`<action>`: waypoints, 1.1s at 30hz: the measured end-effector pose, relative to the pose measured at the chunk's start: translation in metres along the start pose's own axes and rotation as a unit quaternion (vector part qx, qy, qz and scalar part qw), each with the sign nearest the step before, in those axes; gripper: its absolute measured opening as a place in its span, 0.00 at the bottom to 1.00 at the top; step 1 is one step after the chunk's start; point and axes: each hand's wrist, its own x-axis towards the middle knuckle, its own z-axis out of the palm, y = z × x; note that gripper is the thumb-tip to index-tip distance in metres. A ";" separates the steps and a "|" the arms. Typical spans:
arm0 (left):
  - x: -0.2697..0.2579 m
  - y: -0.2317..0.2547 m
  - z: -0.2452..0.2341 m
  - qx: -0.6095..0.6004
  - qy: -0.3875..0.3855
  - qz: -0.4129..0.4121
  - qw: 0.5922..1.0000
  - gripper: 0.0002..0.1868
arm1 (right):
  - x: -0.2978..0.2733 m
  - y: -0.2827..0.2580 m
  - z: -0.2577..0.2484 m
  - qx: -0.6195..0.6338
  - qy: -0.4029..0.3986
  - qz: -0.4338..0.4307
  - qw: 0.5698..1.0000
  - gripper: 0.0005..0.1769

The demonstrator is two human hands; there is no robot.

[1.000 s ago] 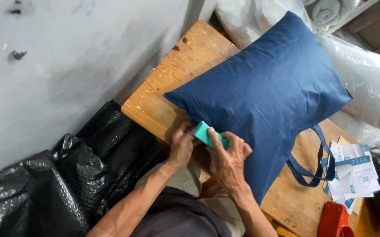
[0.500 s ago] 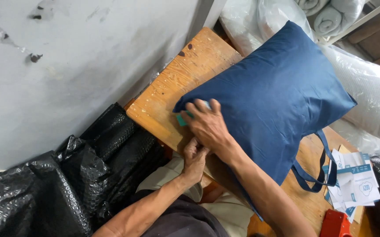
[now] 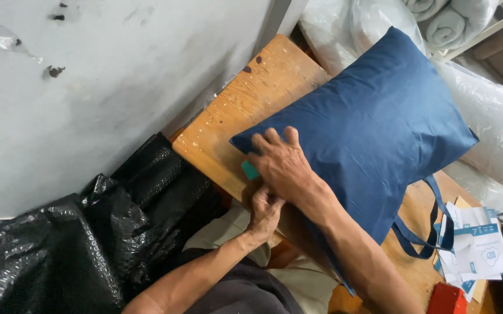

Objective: Cleaning the surface of a blue fabric bag using a green cleaning block at a workshop table.

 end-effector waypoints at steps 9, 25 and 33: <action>0.025 -0.165 -0.055 0.075 -0.043 0.087 0.993 0.08 | 0.039 -0.011 0.049 0.036 0.125 0.057 0.990 0.01; 0.090 0.078 -0.040 0.080 0.045 -0.089 0.992 0.23 | -0.156 -0.031 -0.062 0.092 -0.240 0.086 0.963 0.07; 0.052 0.044 -0.066 0.189 0.022 0.043 0.981 0.10 | -0.138 -0.013 -0.030 0.144 0.128 0.400 0.896 0.35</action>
